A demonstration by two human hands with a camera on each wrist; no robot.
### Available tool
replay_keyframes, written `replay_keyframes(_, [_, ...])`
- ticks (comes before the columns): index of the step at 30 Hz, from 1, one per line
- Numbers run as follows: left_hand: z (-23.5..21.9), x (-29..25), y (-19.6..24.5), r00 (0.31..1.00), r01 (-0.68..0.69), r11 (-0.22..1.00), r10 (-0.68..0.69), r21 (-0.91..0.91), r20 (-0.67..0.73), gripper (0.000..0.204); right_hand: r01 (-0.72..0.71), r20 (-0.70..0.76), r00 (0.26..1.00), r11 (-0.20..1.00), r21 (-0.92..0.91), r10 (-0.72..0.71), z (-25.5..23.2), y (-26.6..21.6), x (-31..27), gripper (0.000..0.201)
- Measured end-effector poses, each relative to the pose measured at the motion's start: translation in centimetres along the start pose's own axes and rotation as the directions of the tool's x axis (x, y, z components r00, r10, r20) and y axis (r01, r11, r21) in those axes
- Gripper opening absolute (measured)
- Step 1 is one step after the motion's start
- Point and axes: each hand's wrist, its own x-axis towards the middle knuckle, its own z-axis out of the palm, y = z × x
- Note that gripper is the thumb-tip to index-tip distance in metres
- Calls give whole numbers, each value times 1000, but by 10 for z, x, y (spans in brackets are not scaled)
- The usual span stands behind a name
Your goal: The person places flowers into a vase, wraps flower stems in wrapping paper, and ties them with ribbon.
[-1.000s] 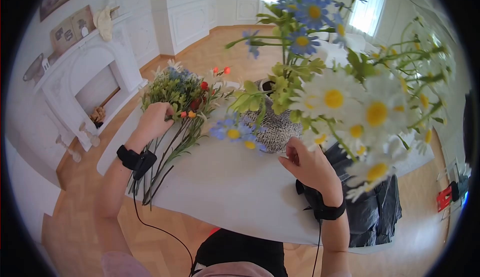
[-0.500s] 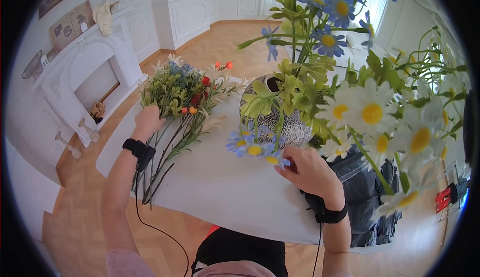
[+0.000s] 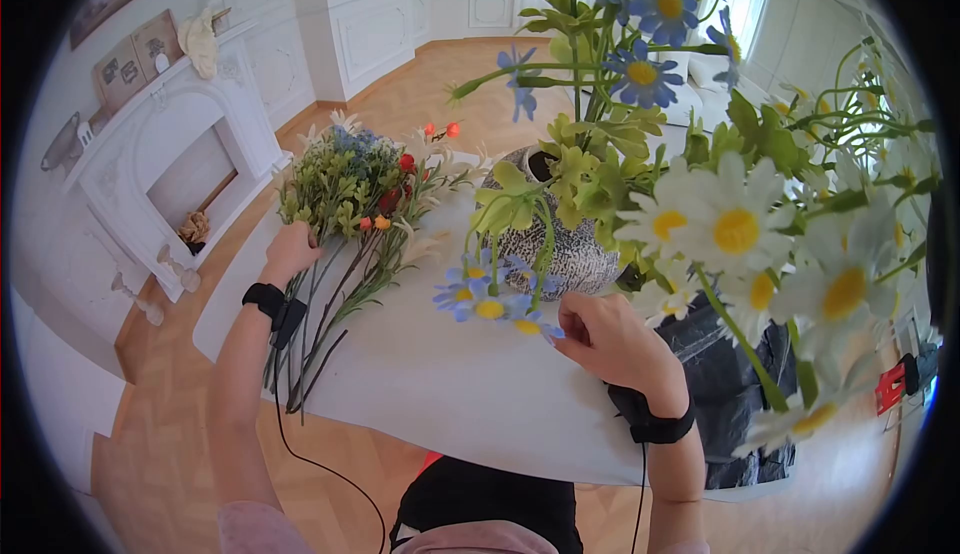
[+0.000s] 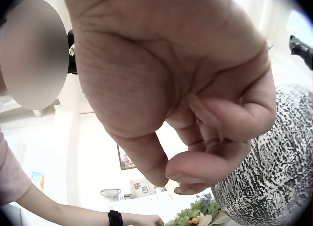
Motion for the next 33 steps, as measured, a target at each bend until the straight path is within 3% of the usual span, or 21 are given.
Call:
replay_keyframes(3, [7,-3,1,999,-10,993,5,118,40,16,12,11,1000,1000,-8,-12,-1,0,0,16])
replay_keyframes(5, [9,-5,6,999,44,979,-40,201,-20,15,31,23,999,1000,5,-31,-3,2,0,16])
replay_keyframes(9, [27,4,-15,999,0,964,9,267,-33,18,-1,20,1000,995,102,-1,10,25,-7,17])
replay_keyframes(11, [37,12,-30,991,-92,994,97,61,-93,21,154,-170,975,987,43,-145,15,36,-10,17])
replay_keyframes(14, [4,11,-15,995,-69,994,75,84,-73,23,142,-284,942,980,-137,-176,12,56,-5,17])
replay_keyframes(15, [9,20,-26,961,-149,988,154,39,-229,21,158,-340,913,963,-218,-227,9,59,-3,12])
replay_keyframes(16, [6,30,-36,959,-158,986,164,43,-232,21,153,-349,910,964,-219,-224,3,53,-1,12])
replay_keyframes(17, [2,43,-44,925,-241,970,238,28,-296,19,48,-369,911,936,-349,-184,-5,45,-2,10])
replay_keyframes(18, [-14,40,-30,881,-323,946,308,18,-361,18,-60,-393,908,882,-468,-147,-13,40,-2,9])
replay_keyframes(19, [-25,29,-17,715,-453,890,395,47,-577,15,-53,-395,910,912,-406,-124,-20,38,0,9])
replay_keyframes(20, [-47,17,5,701,-462,885,404,58,-587,15,-54,-412,902,912,-407,-131,-18,48,1,9])
replay_keyframes(22, [-80,0,39,795,-401,850,138,-341,-591,13,162,-466,701,757,-633,-539,-7,73,5,10])
replay_keyframes(23, [-90,-6,52,719,-484,818,170,-310,-674,12,351,-515,741,902,-250,-431,-13,74,7,10])
replay_keyframes(24, [-100,-14,66,708,-491,817,173,-301,-685,12,358,-522,730,898,-256,-440,-15,74,7,10])
replay_keyframes(25, [-114,-25,85,743,-469,807,140,-359,-655,13,366,-525,724,894,-258,-447,-25,58,41,10])
replay_keyframes(26, [-124,-32,100,777,-442,795,108,-416,-620,13,373,-527,719,891,-258,-453,-19,69,11,10])
replay_keyframes(27, [-137,-28,105,774,-444,793,105,-416,-625,13,378,-523,718,888,-261,-459,-21,69,19,10])
replay_keyframes(29, [-149,-28,125,513,-678,714,289,-175,-809,15,386,-522,716,886,-256,-463,-24,67,24,10])
replay_keyframes(33, [-179,-40,176,559,-736,587,245,-338,-792,16,382,-523,722,891,-244,-453,-24,68,23,11])
